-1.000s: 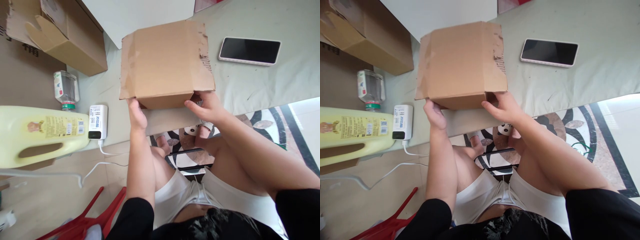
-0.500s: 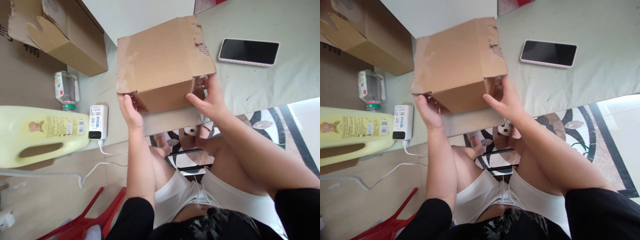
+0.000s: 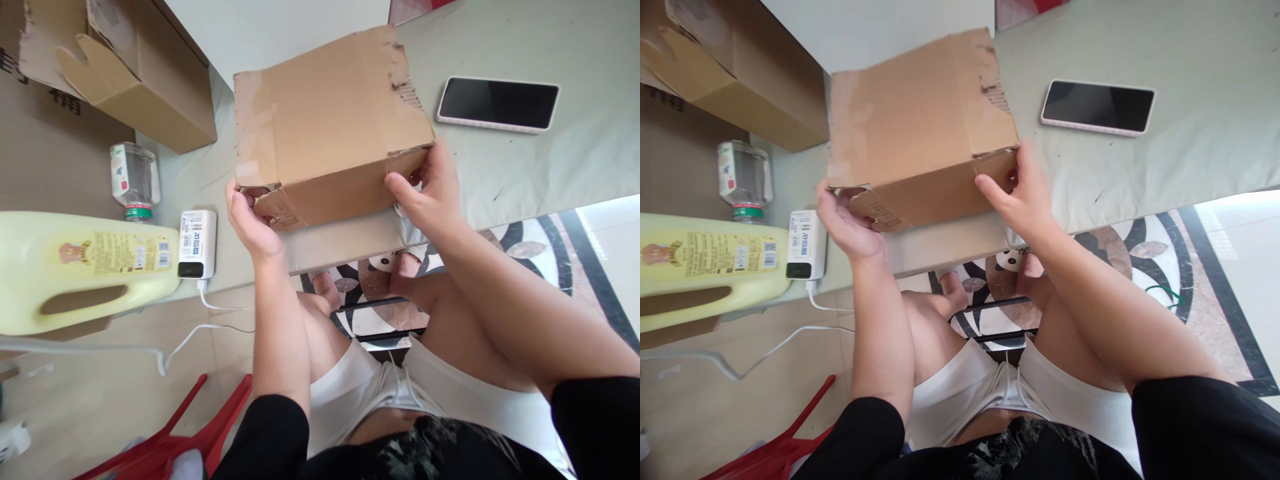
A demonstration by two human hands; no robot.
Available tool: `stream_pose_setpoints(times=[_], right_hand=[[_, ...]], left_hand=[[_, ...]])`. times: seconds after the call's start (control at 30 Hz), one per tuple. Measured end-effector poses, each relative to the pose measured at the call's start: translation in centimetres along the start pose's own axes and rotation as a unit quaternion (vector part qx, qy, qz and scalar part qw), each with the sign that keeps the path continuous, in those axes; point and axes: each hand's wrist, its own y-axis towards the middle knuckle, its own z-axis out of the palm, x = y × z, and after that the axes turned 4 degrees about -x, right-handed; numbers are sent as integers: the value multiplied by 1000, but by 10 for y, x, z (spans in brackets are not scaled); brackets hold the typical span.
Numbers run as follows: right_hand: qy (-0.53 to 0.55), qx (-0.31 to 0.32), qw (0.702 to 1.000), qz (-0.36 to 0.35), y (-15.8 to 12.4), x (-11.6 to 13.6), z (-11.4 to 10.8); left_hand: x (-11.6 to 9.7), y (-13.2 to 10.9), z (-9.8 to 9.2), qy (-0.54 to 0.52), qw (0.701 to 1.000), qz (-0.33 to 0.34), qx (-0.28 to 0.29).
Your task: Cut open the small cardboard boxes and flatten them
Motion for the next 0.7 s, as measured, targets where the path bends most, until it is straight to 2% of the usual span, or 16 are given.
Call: stream_pose_setpoints(times=[0.17, 0.27, 0.4, 0.5, 0.57, 0.63, 0.7], right_hand=[[208, -80, 975, 3, 4, -2, 4], [254, -98, 962, 34, 4, -1, 5], [331, -108, 934, 78, 4, -2, 7], [364, -125, 916, 112, 6, -1, 9], [371, -157, 907, 122, 8, 0, 9], [381, -190, 897, 122, 11, 0, 8], [385, -174, 897, 128, 12, -2, 7]], left_hand=[[4, 4, 0, -63, 998, 1, -16], [-3, 1, 3, -72, 997, 21, 4], [-12, -8, 4, -72, 997, 11, 25], [-12, -12, 2, -67, 996, -11, 63], [-8, -9, 1, -68, 994, 0, 80], [-2, -3, -1, -49, 996, 37, 59], [4, 6, -7, -9, 999, 49, 19]])
